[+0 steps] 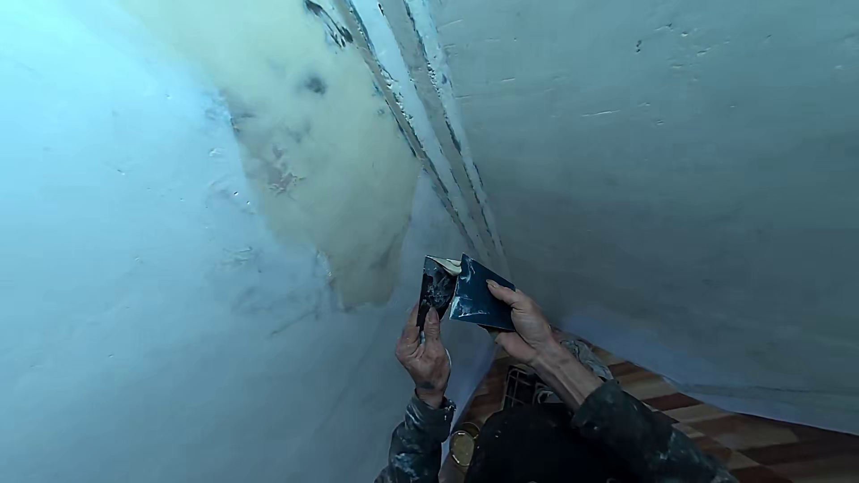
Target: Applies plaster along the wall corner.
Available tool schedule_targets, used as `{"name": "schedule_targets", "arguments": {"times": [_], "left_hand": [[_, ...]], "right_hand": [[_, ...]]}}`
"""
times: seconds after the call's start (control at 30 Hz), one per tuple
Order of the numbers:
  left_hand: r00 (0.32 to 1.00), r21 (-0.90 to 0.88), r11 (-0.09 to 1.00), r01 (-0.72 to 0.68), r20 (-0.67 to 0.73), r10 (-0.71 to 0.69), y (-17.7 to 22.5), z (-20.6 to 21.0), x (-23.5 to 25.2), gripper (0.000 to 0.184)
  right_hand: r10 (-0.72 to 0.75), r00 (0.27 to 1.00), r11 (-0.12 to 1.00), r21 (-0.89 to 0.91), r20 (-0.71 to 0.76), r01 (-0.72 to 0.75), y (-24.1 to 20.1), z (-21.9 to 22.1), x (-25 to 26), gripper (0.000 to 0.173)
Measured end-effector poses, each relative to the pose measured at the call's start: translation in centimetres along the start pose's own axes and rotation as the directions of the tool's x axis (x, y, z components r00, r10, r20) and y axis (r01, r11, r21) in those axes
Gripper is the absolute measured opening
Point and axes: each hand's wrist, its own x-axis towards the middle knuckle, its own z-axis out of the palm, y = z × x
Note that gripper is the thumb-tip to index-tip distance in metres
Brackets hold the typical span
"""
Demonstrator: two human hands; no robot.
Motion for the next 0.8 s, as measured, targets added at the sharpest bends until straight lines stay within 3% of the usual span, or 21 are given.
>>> {"name": "schedule_targets", "arguments": {"times": [0.17, 0.27, 0.33, 0.4, 0.43, 0.5, 0.57, 0.63, 0.73, 0.8], "left_hand": [[0.96, 0.169, 0.96, -0.224, 0.209, 0.187, -1.7, -1.3, -0.7, 0.025], [0.946, 0.407, 0.872, -0.271, 0.281, 0.163, -3.9, -3.7, -2.3, 0.025], [0.973, 0.542, 0.829, -0.137, 0.232, 0.009, -5.1, -5.6, -4.1, 0.026], [0.976, 0.57, 0.816, 0.091, 0.111, -0.187, -5.8, -7.5, -5.9, 0.028], [0.961, 0.539, 0.818, 0.201, 0.056, -0.272, -6.0, -8.5, -6.9, 0.029], [0.918, 0.47, 0.806, 0.36, -0.024, -0.397, -6.4, -10.3, -9.0, 0.028], [0.877, 0.442, 0.774, 0.454, -0.071, -0.474, -6.4, -11.9, -11.0, 0.027], [0.846, 0.428, 0.745, 0.512, -0.102, -0.523, -6.3, -13.1, -12.4, 0.026], [0.815, 0.395, 0.725, 0.563, -0.119, -0.568, -6.3, -14.4, -14.0, 0.023], [0.8, 0.381, 0.716, 0.585, -0.121, -0.588, -6.4, -15.3, -14.7, 0.022]], "right_hand": [[0.017, 0.998, 0.998, 0.066, 0.056, -0.02, 0.5, 0.4, -0.5, 0.02], [-0.007, 0.997, 0.999, 0.054, 0.082, 0.003, 0.8, 0.4, -0.3, 0.02], [-0.089, 0.988, 0.996, -0.005, 0.124, 0.091, 0.7, 0.1, 1.0, 0.021], [-0.266, 0.944, 0.937, -0.179, 0.197, 0.301, 0.4, -0.7, 3.9, 0.021], [-0.386, 0.891, 0.836, -0.318, 0.24, 0.448, 0.1, -1.2, 5.9, 0.02], [-0.59, 0.719, 0.446, -0.594, 0.367, 0.669, -0.6, -1.7, 10.2, 0.014], [-0.639, 0.565, 0.121, -0.656, 0.522, 0.745, -1.6, -1.0, 13.1, 0.019], [-0.607, 0.501, -0.027, -0.647, 0.616, 0.762, -2.1, 0.5, 14.5, 0.026], [-0.629, 0.42, -0.139, -0.626, 0.654, 0.767, -2.5, 3.3, 18.2, 0.026], [-0.689, 0.307, -0.195, -0.576, 0.656, 0.794, -2.6, 4.9, 21.8, 0.026]]}}
